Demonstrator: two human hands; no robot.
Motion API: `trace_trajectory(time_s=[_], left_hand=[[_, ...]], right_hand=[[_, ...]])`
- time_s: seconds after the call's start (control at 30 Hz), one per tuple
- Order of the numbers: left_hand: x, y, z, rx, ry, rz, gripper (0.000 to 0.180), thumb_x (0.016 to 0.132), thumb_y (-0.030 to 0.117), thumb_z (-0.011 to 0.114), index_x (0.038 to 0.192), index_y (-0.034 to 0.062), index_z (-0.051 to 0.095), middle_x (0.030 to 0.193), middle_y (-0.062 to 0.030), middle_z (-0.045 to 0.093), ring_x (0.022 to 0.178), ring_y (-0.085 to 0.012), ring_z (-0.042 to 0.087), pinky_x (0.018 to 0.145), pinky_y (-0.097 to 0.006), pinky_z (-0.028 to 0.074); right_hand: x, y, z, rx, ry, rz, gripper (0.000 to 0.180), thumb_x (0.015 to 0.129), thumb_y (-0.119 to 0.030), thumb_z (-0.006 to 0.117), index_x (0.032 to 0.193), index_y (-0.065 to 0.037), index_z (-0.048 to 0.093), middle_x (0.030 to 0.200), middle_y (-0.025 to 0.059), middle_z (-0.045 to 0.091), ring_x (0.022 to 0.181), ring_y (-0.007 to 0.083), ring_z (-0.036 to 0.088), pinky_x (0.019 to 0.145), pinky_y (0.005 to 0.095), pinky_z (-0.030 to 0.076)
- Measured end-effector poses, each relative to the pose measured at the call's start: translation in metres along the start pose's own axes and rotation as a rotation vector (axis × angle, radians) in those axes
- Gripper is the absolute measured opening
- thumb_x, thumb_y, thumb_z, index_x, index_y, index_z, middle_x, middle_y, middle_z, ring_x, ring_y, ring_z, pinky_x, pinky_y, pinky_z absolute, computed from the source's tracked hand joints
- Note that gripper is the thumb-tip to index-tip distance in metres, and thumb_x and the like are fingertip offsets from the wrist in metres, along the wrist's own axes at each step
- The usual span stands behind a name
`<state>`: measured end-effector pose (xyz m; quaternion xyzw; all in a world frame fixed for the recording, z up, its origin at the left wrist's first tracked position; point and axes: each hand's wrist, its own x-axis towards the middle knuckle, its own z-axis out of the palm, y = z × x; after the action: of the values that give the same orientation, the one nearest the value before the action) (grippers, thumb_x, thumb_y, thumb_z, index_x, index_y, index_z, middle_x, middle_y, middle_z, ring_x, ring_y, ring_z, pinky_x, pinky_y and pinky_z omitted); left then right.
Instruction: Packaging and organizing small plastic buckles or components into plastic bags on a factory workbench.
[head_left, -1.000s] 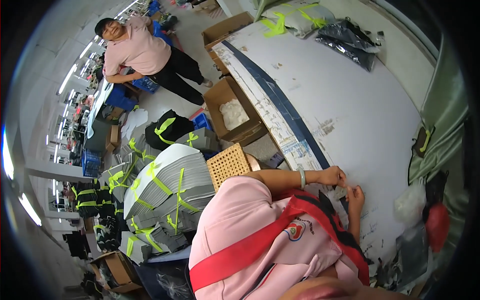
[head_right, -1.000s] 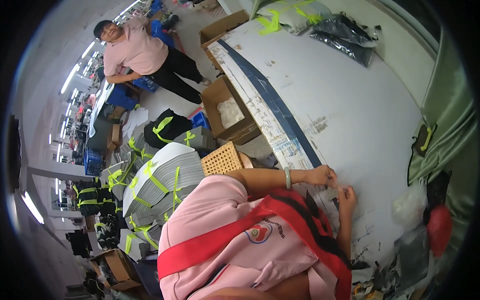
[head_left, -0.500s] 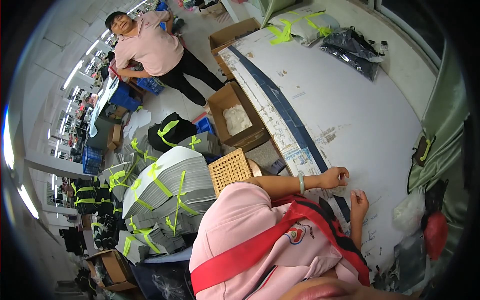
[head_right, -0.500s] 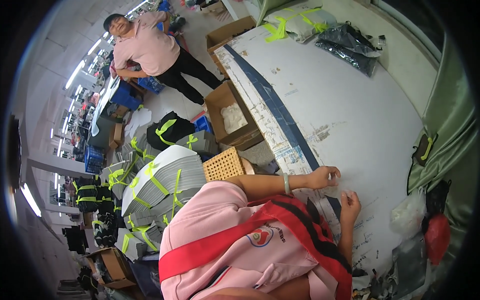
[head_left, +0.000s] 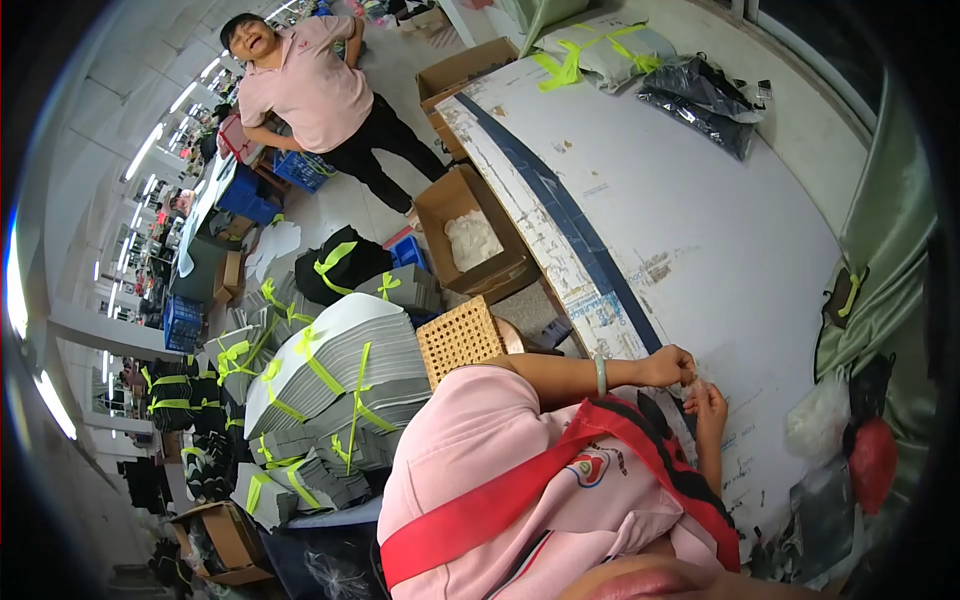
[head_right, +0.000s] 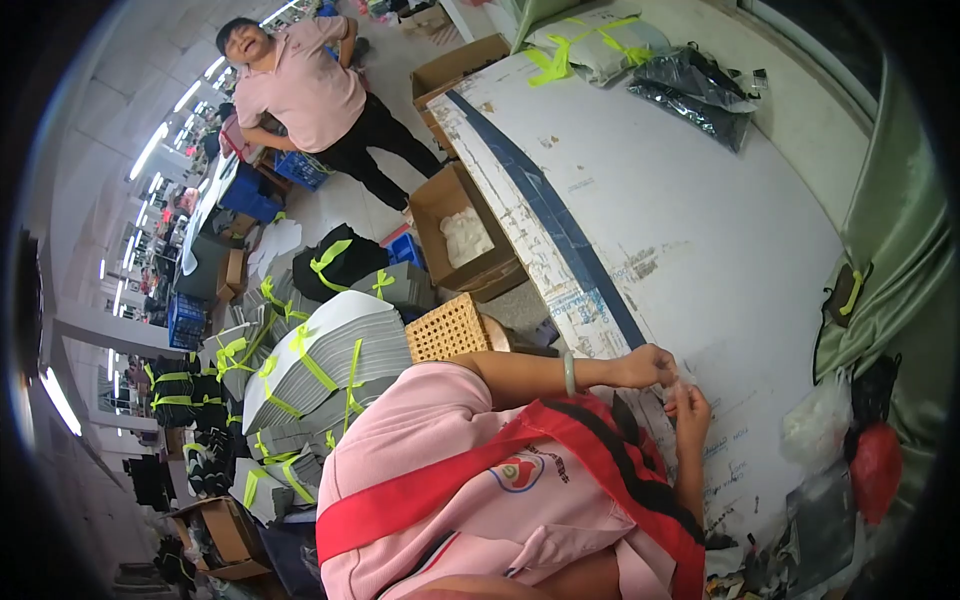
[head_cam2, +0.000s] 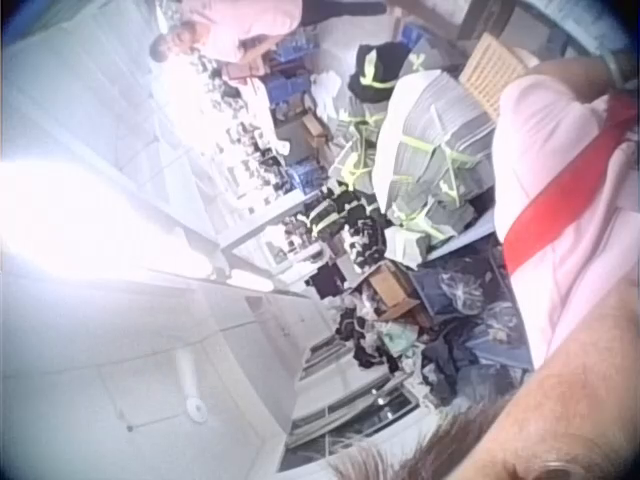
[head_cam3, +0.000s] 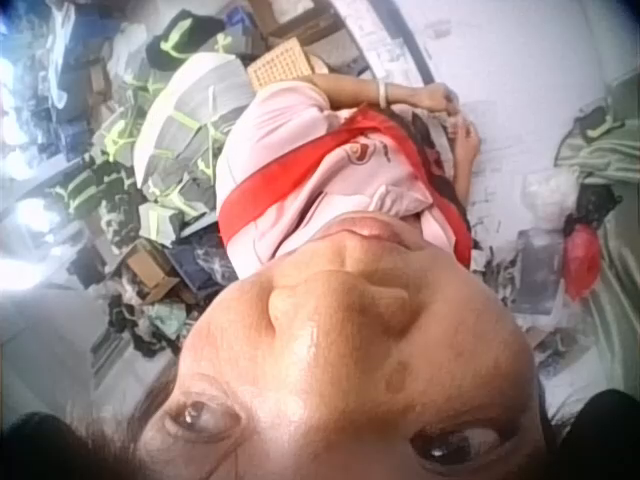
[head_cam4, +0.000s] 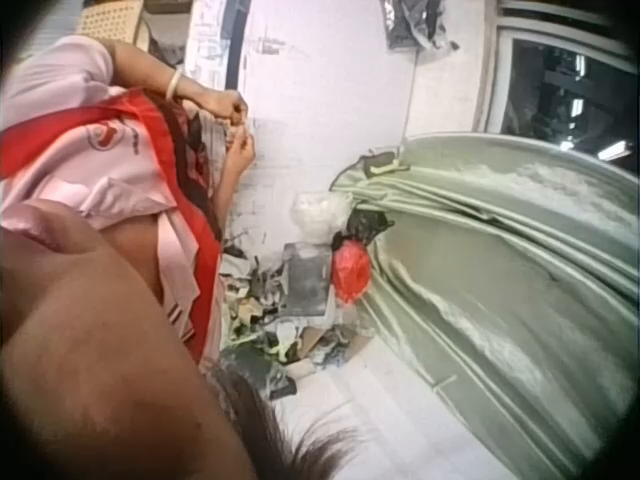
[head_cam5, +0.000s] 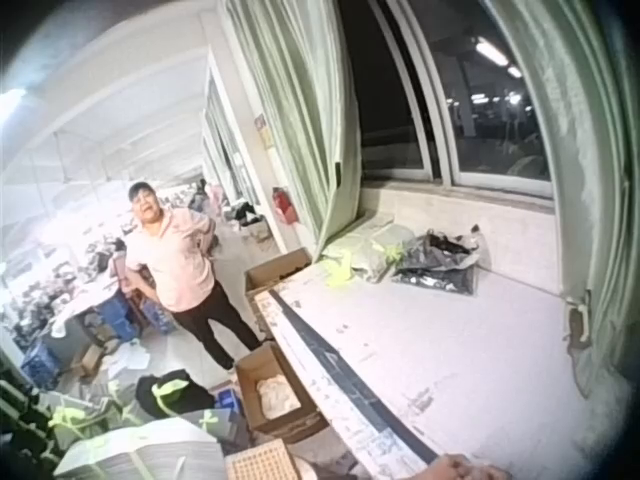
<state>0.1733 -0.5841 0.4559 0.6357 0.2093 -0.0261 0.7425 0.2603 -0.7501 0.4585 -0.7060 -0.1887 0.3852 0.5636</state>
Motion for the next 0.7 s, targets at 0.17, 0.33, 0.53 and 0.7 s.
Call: trace_trajectory(time_s=[0.17,0.33,0.53,0.7], left_hand=[[0.008,-0.022,0.003,0.040,-0.014,0.200,0.009,0.079,0.009,0.060,0.077,0.0016,0.065,0.064,-0.0028,0.062,0.048,-0.0111,0.053,0.042,-0.027,0.042],[0.004,-0.021,-0.005,-0.052,-0.015,0.142,0.008,0.079,0.006,0.059,0.079,0.0023,0.066,0.066,-0.0025,0.062,0.050,-0.0092,0.053,0.042,-0.025,0.042],[0.001,-0.018,-0.005,0.118,-0.058,0.264,0.006,0.077,0.005,0.063,0.079,0.0011,0.066,0.067,-0.0020,0.064,0.061,-0.0078,0.056,0.055,-0.025,0.046],[-0.004,-0.011,-0.007,0.062,-0.089,0.223,0.005,0.078,0.005,0.063,0.079,0.0017,0.067,0.068,-0.0019,0.064,0.062,-0.0082,0.057,0.057,-0.025,0.047]], right_hand=[[0.000,0.006,-0.008,0.082,-0.018,0.082,0.020,0.094,-0.021,0.056,0.089,-0.003,0.061,0.071,0.0006,0.058,0.058,0.0059,0.051,0.053,0.0192,0.041],[0.002,-0.003,-0.007,0.252,0.134,0.065,0.017,0.094,-0.021,0.056,0.089,-0.006,0.060,0.068,-0.0012,0.055,0.055,0.0054,0.049,0.050,0.0187,0.038],[-0.001,-0.016,-0.013,0.060,-0.004,0.077,0.016,0.093,-0.019,0.057,0.090,-0.004,0.062,0.068,-0.0009,0.055,0.055,0.0043,0.048,0.049,0.0185,0.038],[-0.001,-0.016,-0.012,0.099,0.091,0.045,0.015,0.092,-0.018,0.058,0.088,-0.003,0.061,0.067,-0.0012,0.054,0.054,0.0044,0.047,0.048,0.0189,0.036]])
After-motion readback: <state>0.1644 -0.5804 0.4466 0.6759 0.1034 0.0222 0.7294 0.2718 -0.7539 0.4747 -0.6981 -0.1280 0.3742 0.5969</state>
